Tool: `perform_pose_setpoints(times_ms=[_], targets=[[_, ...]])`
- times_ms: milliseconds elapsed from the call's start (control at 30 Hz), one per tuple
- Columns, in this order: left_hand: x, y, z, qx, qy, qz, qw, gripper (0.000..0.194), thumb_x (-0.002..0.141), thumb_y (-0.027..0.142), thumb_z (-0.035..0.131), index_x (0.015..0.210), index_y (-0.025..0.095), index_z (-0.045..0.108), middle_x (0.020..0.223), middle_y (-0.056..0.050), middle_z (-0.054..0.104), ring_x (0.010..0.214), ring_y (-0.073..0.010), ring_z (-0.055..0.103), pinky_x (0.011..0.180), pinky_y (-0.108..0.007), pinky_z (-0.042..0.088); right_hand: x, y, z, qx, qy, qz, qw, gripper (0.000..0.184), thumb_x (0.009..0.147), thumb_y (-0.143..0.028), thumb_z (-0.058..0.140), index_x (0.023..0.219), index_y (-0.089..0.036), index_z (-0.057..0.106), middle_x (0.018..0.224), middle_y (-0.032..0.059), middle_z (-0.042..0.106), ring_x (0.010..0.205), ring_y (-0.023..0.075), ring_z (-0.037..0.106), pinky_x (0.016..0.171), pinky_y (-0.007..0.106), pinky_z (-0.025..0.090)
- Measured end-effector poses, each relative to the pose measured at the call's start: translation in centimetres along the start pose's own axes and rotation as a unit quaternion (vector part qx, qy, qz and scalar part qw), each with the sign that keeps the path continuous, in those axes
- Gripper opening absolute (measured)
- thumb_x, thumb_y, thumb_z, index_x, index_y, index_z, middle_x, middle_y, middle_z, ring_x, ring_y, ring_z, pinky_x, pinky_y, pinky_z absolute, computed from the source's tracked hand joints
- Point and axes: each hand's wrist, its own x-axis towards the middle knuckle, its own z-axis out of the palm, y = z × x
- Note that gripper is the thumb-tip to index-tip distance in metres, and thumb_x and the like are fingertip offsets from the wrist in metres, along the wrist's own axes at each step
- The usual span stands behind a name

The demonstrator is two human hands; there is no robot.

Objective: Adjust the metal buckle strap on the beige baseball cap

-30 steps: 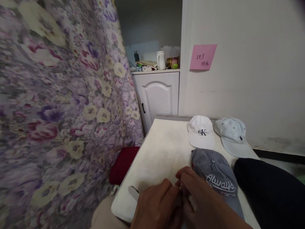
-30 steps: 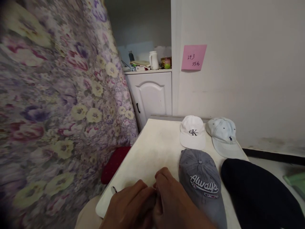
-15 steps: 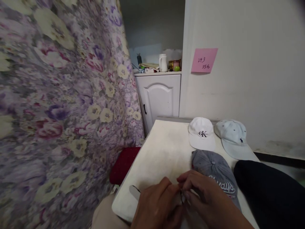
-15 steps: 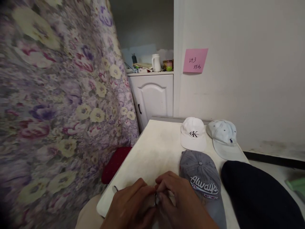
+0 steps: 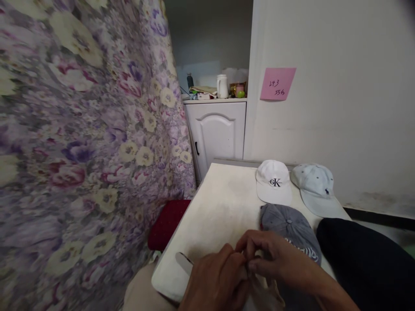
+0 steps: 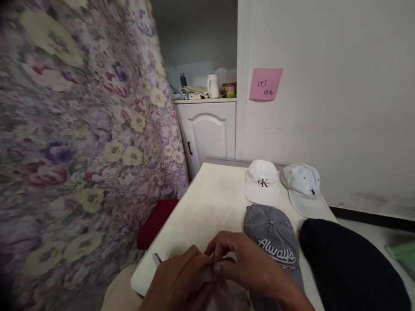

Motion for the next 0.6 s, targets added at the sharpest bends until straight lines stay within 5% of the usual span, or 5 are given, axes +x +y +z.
perform_pose_setpoints(times_ms=[233,467,600], targets=[[-0.1,-0.1,0.2,0.018,0.007,0.009,1.0,0.032,0.069,0.006,0.064,0.096,0.024,0.058,0.076,0.0,0.071,0.057,-0.0218,0.068,0.045,-0.032,0.044,0.8,1.7,0.1,0.122,-0.034,0.003,0.992,0.016,0.074,-0.01,0.071,0.086,-0.018,0.063,0.082,-0.0022,0.067,0.075,0.0135,0.06,0.068,0.028,0.043],[0.3,-0.4,-1.4,-0.118,0.003,-0.059,0.991,0.028,0.075,0.014,0.07,0.1,0.022,0.06,0.085,-0.001,0.071,0.074,-0.0202,0.072,0.06,-0.031,0.053,0.7,1.9,0.9,0.172,0.0,-0.012,0.985,0.027,0.085,-0.042,0.073,0.095,-0.018,0.066,0.08,-0.0024,0.061,0.067,0.0102,0.05,0.061,0.025,0.035],[0.3,-0.3,-1.7,-0.125,-0.009,-0.069,0.99,0.025,0.075,0.013,0.07,0.097,0.021,0.061,0.084,-0.002,0.071,0.074,-0.0208,0.072,0.06,-0.032,0.052,0.6,1.3,1.2,0.177,-0.008,-0.003,0.984,0.026,0.076,-0.033,0.079,0.089,-0.018,0.061,0.076,-0.0037,0.06,0.061,0.01,0.05,0.056,0.025,0.034]])
